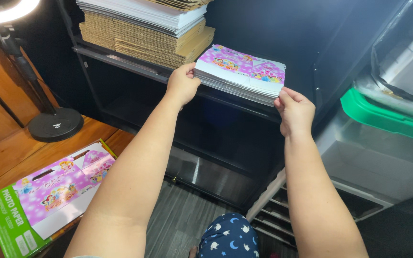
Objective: The person sits on the floor and repeatedly picks up stacks of pink and white paper from a black shelf. They place each stack onto a green package on a wooden bench, then return to the shelf to retrieve more stacks, continuing this cycle.
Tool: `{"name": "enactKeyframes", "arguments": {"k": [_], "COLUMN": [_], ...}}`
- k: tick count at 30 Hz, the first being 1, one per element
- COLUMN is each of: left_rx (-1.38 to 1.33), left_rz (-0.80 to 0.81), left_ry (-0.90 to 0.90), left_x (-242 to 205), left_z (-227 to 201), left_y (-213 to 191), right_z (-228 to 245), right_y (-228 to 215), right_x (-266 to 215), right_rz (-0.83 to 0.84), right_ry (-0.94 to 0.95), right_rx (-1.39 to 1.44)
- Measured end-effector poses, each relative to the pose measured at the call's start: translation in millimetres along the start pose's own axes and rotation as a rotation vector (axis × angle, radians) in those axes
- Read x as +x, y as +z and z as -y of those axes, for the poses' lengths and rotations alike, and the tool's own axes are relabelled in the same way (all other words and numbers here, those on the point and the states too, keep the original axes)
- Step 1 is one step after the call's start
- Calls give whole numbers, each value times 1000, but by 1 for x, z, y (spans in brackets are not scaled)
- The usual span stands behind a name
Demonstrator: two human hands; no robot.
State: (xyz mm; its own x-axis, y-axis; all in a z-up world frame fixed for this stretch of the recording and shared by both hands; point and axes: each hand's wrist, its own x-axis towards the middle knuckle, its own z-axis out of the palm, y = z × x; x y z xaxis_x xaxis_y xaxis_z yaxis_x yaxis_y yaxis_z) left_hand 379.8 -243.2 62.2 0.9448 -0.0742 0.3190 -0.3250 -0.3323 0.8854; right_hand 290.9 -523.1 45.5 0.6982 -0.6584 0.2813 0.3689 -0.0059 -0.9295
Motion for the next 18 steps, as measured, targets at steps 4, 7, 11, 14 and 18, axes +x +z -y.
{"name": "enactKeyframes", "arguments": {"k": [4, 7, 11, 14, 18], "left_rx": [-230, -396, -471, -476, -477], "left_rz": [-27, -30, -15, -25, -75], "left_ry": [-46, -107, -164, -129, -99], "left_x": [13, -7, -24, -13, -5], "left_z": [16, -3, -20, -6, 6], "left_y": [5, -2, -8, -2, 1], "right_z": [3, 5, 7, 7, 3], "right_y": [-1, -4, -3, -4, -8], "right_x": [-5, -7, -8, -3, 1], "right_rz": [-1, 13, 9, 8, -5], "right_ry": [39, 64, 79, 71, 74], "right_rx": [59, 79, 109, 122, 172]}}
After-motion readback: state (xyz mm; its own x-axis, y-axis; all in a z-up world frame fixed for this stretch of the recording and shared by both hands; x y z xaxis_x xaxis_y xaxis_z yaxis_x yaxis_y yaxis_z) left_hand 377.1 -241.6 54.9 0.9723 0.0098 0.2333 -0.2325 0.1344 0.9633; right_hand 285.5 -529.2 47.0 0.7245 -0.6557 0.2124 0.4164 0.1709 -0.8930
